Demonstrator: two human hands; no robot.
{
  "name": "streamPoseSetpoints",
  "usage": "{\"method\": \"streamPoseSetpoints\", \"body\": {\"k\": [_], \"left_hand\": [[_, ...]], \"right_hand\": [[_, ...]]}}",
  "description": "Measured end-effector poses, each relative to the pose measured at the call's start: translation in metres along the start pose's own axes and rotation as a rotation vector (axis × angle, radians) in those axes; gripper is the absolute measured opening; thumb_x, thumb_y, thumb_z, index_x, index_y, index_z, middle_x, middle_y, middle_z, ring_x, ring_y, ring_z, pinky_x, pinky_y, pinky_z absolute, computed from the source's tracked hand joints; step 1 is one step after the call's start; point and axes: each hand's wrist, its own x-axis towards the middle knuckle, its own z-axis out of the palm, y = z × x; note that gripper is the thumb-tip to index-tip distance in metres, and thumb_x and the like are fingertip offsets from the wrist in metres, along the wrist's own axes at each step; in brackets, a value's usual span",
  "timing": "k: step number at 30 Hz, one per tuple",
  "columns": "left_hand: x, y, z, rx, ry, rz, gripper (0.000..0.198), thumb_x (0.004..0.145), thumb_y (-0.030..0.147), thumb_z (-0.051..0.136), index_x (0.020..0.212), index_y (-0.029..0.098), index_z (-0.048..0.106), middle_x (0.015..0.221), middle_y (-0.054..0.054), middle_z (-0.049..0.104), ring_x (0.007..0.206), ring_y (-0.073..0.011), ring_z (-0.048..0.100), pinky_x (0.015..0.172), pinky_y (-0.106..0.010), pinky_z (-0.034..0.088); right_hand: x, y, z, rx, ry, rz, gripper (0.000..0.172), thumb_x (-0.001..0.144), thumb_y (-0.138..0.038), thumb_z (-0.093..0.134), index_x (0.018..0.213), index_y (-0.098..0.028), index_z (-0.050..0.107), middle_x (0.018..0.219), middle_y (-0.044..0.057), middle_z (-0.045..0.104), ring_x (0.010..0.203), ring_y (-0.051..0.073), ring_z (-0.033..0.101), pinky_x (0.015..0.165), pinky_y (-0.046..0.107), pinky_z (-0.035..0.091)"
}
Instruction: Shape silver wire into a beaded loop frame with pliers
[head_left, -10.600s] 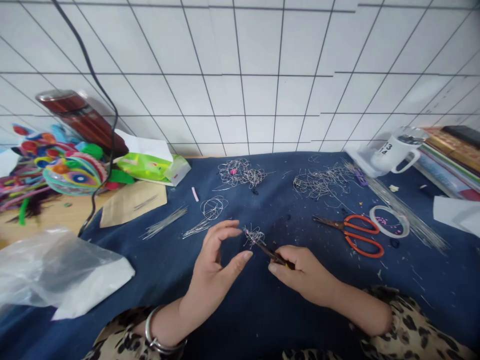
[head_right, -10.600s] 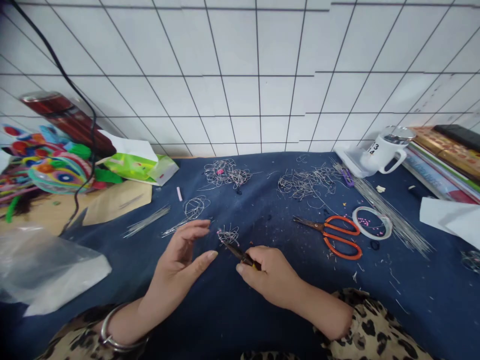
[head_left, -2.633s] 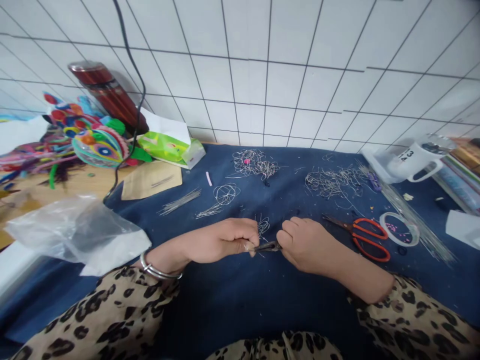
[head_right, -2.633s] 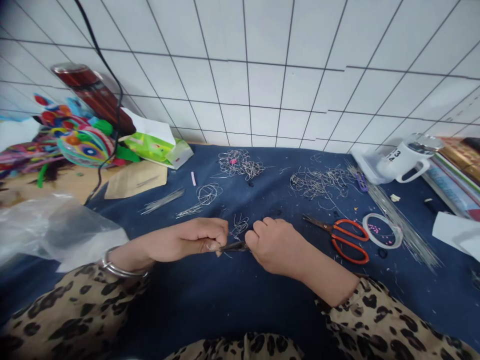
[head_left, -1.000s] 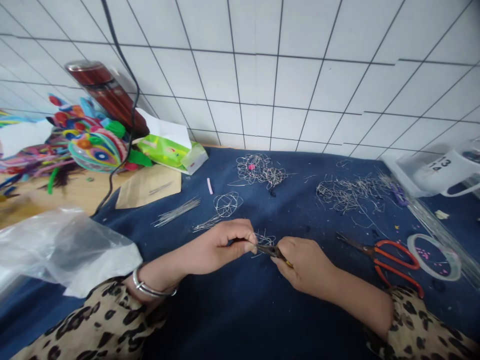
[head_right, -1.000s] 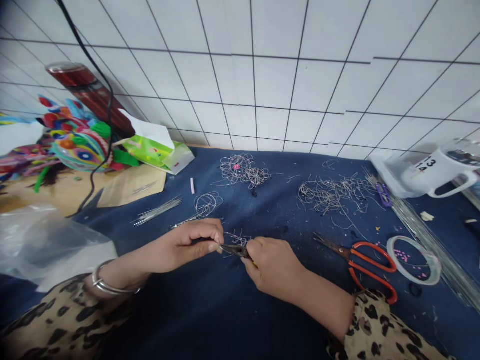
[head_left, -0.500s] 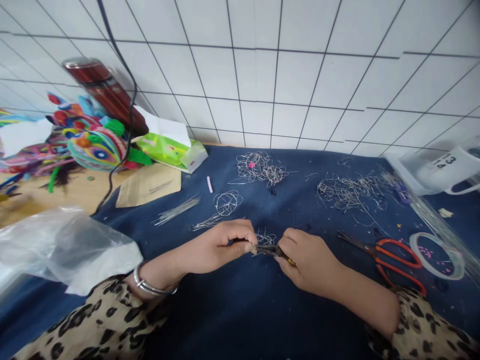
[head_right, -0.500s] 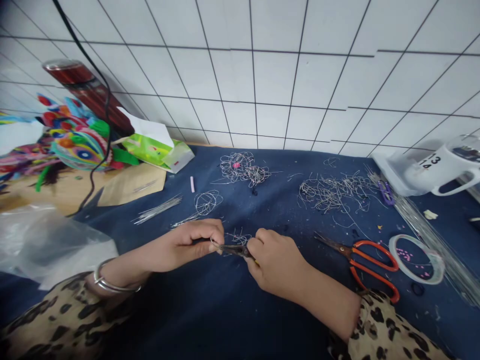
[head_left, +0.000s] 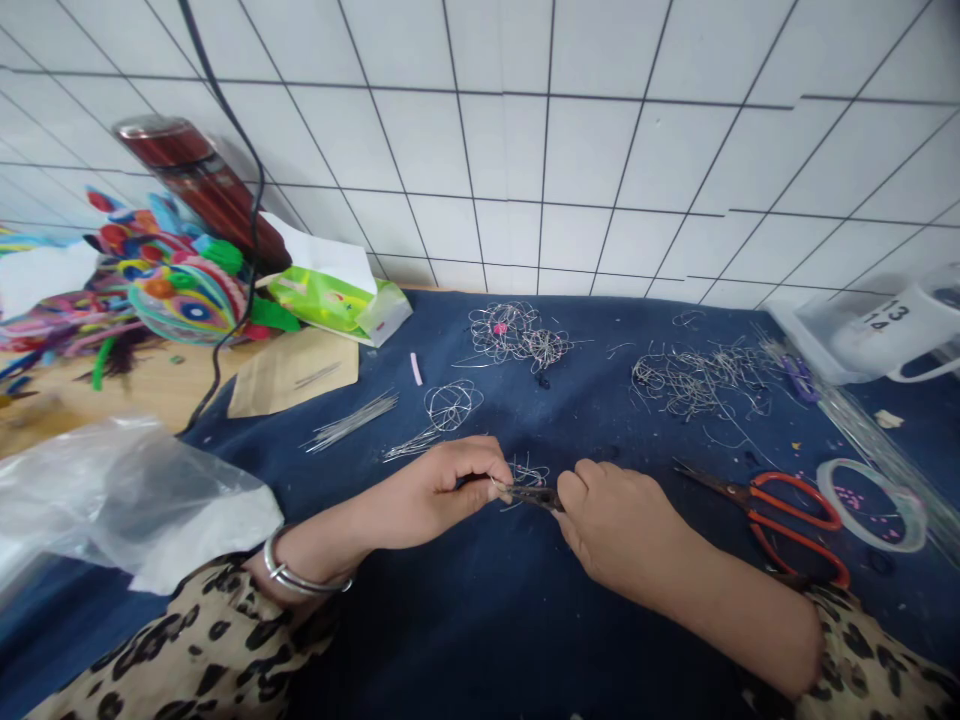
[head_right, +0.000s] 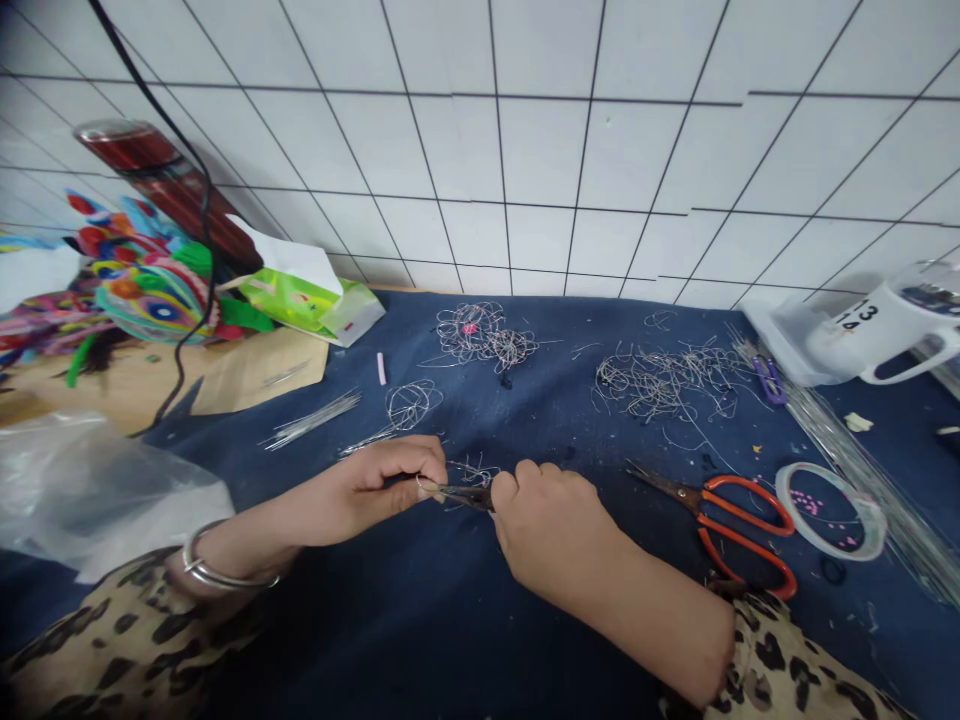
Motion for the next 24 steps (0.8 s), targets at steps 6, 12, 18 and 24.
{"method": "streamPoseSetpoints", "body": {"k": [6,12,18,24], "left_hand": [[0.0005,0.0013,0.0008,0.015,0.013,-0.017,0.016,0.086,0.011,0.042,0.081,0.015,0.056,0.078,-0.002,0.052,0.072,-0.0114,0.050,0.067,-0.023,0.039],[0.0001,0.0032,0.0008,0.037,0.018,-0.022,0.015,0.085,0.009,0.042,0.081,0.014,0.056,0.079,-0.002,0.052,0.072,-0.0108,0.050,0.067,-0.023,0.038],[-0.0003,0.0009,0.0019,0.041,0.025,-0.034,0.015,0.086,0.010,0.042,0.081,0.014,0.056,0.079,-0.002,0.052,0.070,-0.0105,0.050,0.066,-0.022,0.039],[-0.0001,0.0017,0.0019,0.049,0.029,-0.032,0.015,0.085,0.010,0.043,0.081,0.014,0.056,0.079,-0.002,0.052,0.070,-0.0108,0.050,0.065,-0.023,0.039]], "right_hand": [[-0.0001,0.0005,0.0018,0.011,-0.018,-0.006,0.012,0.084,-0.029,0.039,0.079,-0.020,0.045,0.072,0.004,0.051,0.062,0.019,0.050,0.051,0.028,0.029],[0.0006,0.0005,0.0022,0.018,-0.022,-0.011,0.010,0.084,-0.026,0.039,0.078,-0.020,0.044,0.071,0.003,0.052,0.060,0.018,0.051,0.050,0.028,0.029],[0.0014,0.0012,0.0064,0.024,-0.027,-0.001,0.009,0.083,-0.025,0.039,0.078,-0.019,0.044,0.072,0.003,0.053,0.061,0.018,0.052,0.051,0.028,0.030],[0.0023,0.0017,0.0057,0.035,-0.060,-0.010,0.008,0.082,-0.021,0.039,0.077,-0.019,0.045,0.072,0.004,0.054,0.062,0.017,0.052,0.053,0.028,0.032]]}}
